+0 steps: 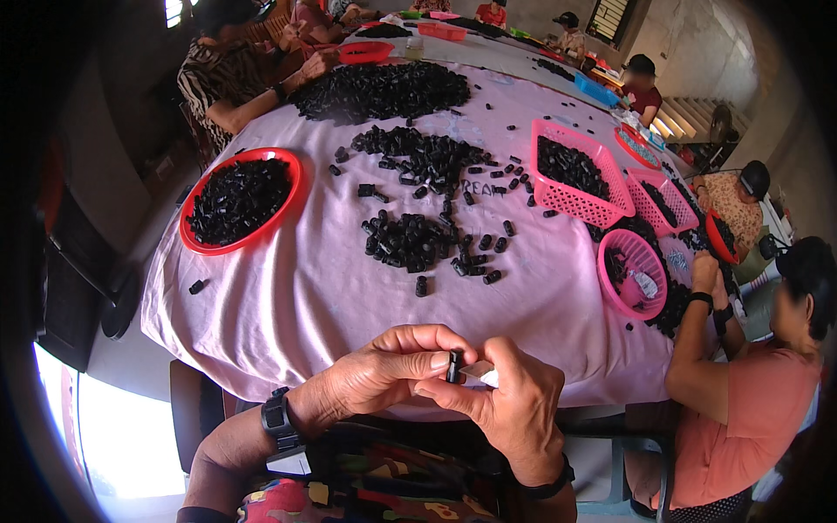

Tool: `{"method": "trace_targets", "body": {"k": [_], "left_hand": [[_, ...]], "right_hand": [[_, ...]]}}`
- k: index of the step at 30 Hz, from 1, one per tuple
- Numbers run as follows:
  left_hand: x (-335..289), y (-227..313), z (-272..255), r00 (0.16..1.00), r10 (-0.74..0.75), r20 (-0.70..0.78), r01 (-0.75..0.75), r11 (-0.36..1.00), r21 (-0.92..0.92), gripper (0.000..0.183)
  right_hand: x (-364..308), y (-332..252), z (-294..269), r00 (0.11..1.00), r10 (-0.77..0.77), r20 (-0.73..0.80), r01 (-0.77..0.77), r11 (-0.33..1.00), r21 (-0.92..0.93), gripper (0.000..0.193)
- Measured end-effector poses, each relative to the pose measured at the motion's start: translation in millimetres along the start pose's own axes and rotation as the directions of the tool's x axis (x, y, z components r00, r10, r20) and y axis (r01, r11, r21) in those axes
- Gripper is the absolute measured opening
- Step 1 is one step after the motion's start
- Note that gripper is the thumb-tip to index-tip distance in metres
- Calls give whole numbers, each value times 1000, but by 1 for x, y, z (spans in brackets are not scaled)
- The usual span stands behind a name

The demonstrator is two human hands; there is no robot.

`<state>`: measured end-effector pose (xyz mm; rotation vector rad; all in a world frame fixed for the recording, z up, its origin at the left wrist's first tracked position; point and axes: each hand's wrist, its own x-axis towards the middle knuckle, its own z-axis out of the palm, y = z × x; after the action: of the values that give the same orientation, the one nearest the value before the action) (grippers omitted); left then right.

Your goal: Manually sort and inspect small black shoe components on a table.

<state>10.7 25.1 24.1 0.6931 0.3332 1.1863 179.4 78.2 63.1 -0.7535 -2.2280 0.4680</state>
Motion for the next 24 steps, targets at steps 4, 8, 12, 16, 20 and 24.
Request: {"method": "trace_targets", "body": {"k": [4,8,12,16,20,24], "left_hand": [[0,0,0,1000,-2,7,2,1000,-3,28],[2,-2,-2,1000,1,-1,-1,999,35,27],[3,-3,-2,1000,-3,-14,3,999,45,27],[3,-4,-3,1000,-5,-25,6,998,56,27],[3,-4,-2,999,-13,-43,16,998,62,28],[3,-3,-2,999,-20,-45,22,998,63,27]], "right_hand": [[0,0,-1,1000,9,13,-8,999,-37,56],[1,1,0,1000,-5,21,7,996,-87,56],[1,1,0,1000,-6,17,8,995,-98,56],[1,1,0,999,-30,26,33,990,-134,56],[1,2,0,999,-38,25,41,990,-135,56],[1,2,0,999,-34,33,38,991,-126,56]]}}
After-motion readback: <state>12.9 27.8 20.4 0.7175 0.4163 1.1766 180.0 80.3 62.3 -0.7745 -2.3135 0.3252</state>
